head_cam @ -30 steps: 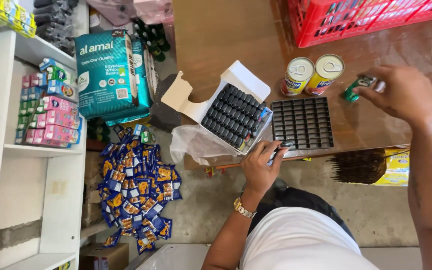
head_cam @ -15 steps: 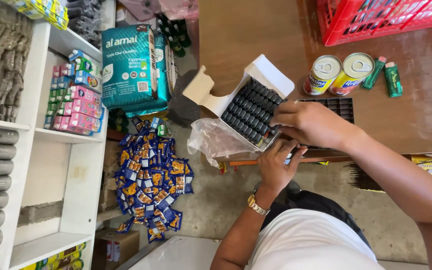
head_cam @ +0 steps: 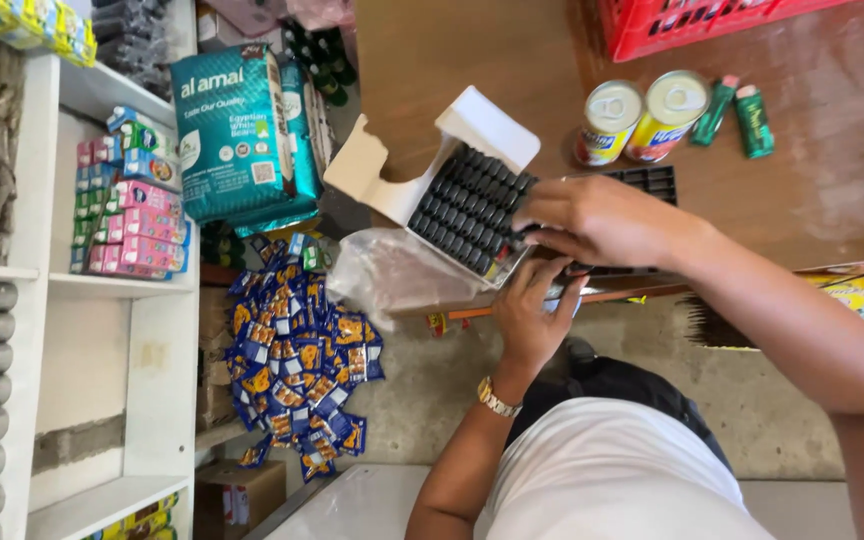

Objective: Placing various colored disposable lighters from a box into a plastic display grid on a retail counter.

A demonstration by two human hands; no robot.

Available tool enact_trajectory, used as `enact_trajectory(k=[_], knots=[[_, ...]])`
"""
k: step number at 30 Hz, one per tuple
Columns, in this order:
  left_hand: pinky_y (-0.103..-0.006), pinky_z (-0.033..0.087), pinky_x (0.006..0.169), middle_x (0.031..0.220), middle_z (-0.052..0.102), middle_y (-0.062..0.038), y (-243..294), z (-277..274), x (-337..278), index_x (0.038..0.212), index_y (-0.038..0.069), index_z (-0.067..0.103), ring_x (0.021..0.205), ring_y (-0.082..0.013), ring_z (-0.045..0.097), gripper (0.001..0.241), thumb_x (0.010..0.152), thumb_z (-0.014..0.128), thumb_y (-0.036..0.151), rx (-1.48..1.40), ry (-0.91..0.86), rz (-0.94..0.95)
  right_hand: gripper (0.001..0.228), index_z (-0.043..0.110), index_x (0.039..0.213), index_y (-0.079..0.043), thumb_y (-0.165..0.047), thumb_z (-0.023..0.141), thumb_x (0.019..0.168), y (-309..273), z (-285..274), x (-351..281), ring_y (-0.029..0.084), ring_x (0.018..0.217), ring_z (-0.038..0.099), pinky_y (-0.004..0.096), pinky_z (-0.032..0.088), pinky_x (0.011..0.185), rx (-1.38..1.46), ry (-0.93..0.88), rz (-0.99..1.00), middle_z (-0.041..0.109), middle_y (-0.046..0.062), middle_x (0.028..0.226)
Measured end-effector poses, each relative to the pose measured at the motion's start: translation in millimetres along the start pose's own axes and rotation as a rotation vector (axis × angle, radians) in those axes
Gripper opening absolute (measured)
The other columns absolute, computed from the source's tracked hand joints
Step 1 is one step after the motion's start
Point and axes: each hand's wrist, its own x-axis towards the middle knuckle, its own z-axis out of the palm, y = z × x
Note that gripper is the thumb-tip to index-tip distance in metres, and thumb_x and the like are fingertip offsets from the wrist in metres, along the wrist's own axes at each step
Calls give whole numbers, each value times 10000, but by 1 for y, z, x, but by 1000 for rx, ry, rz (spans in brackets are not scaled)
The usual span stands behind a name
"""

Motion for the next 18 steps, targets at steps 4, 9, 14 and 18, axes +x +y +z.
enact_trajectory(k=[4, 9, 14, 18], knots=[[-420, 539, 794, 1013, 692, -58, 0, 5, -4, 1120, 113, 731, 903, -297, 695, 234, 952, 761, 273, 45, 29, 27, 223, 705, 1090, -15, -91, 716, 880, -21, -22, -15, 360, 866, 671, 438, 546, 731, 25, 104, -36, 665, 148, 961], [-399, 569, 820, 1050, 725, -77, -12, 10, -14, 1096, 86, 723, 933, -280, 722, 228, 936, 800, 228, -17, 75, 30, 213, 731, 1061, -22, -82, 735, 857, -24, -21, -44, 351, 832, 678, 433, 556, 732, 1, 127, 172, 670, 143, 922], [-365, 581, 808, 1029, 757, -59, -11, 10, -15, 1062, 102, 745, 915, -250, 747, 203, 927, 836, 222, 4, 45, -8, 219, 733, 1053, -13, -92, 744, 849, -20, -6, -59, 358, 808, 677, 437, 555, 709, -9, 148, 239, 669, 157, 944], [-372, 587, 785, 1092, 730, -108, -7, 7, -10, 1126, 51, 715, 908, -274, 734, 360, 865, 863, 249, -28, 40, -78, 230, 738, 1048, -14, -87, 751, 830, -18, -2, -62, 369, 800, 673, 445, 552, 698, -54, 143, 258, 669, 162, 953]])
